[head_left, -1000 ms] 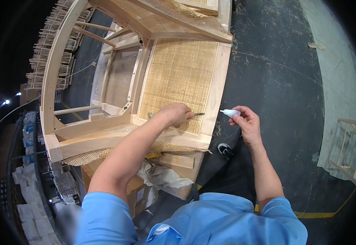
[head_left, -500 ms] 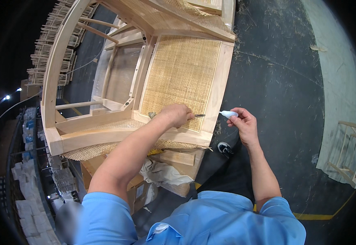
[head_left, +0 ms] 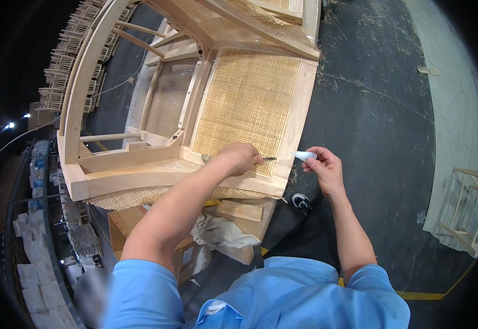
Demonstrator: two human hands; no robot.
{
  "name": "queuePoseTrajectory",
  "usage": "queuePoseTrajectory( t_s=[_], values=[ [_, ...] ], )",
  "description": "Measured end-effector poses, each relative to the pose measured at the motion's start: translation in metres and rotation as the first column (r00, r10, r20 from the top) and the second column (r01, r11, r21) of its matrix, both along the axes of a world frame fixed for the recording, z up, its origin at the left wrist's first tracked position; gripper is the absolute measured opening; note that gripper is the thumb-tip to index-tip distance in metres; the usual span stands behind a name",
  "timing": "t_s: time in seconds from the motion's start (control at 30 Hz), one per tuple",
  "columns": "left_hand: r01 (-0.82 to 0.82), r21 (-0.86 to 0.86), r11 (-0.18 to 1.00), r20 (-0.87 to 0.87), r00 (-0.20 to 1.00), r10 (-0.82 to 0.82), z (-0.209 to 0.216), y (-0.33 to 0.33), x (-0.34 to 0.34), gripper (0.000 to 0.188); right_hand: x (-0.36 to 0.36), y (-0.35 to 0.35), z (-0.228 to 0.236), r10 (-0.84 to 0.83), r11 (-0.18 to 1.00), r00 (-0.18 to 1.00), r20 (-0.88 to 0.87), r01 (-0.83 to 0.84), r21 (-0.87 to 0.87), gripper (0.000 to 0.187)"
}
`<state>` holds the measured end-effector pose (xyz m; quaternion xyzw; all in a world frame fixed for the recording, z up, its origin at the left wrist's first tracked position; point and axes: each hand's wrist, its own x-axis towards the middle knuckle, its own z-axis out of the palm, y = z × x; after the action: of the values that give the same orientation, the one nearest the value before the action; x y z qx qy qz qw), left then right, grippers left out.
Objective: The person uses a utility knife to trim excess rattan on the seat of a wooden chair. They then apply a white substance from a tube to the rattan edges and wipe the area with a cloth. The person repeats this process on multiple chairs in a workshop setting.
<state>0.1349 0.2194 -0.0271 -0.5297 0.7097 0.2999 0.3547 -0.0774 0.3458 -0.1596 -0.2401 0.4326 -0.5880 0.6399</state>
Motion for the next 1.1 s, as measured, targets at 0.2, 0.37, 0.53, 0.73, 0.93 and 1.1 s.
queuePoseTrajectory(
  t_s=[0.2, 0.37, 0.53, 0.73, 0.93, 1.1],
  values=[
    [0.002, 0.020, 1.000, 0.016, 1.000, -0.002, -0.008, -0.001, 0.007, 0.038, 0.005, 0.004, -0.006, 0.027, 0.999, 0.999, -0.038, -0.026, 0.019, 0.023],
    [0.039, -0.040, 0.998, 0.002, 0.999, -0.039, -0.018, 0.003, 0.019, 0.038, 0.009, -0.003, -0.011, 0.107, 0.994, 0.981, -0.161, -0.104, 0.026, 0.024],
    [0.015, -0.014, 1.000, -0.011, 1.000, -0.016, -0.005, 0.006, 0.015, 0.038, 0.008, -0.019, -0.016, 0.139, 0.990, 0.974, -0.180, -0.138, 0.018, 0.024],
    [0.016, -0.017, 1.000, 0.007, 1.000, -0.016, -0.004, 0.011, 0.012, 0.037, 0.012, -0.017, -0.018, 0.167, 0.986, 0.958, -0.233, -0.164, 0.033, 0.022],
    [0.001, 0.018, 1.000, -0.011, 1.000, 0.000, -0.009, 0.009, 0.014, 0.038, 0.014, -0.015, -0.012, 0.171, 0.983, 0.889, -0.425, -0.184, 0.010, 0.020],
    [0.010, 0.044, 0.999, -0.050, 0.999, -0.008, -0.013, 0.005, 0.026, 0.039, 0.013, -0.018, -0.010, 0.208, 0.973, 0.870, -0.447, -0.229, 0.009, 0.019]
  ],
)
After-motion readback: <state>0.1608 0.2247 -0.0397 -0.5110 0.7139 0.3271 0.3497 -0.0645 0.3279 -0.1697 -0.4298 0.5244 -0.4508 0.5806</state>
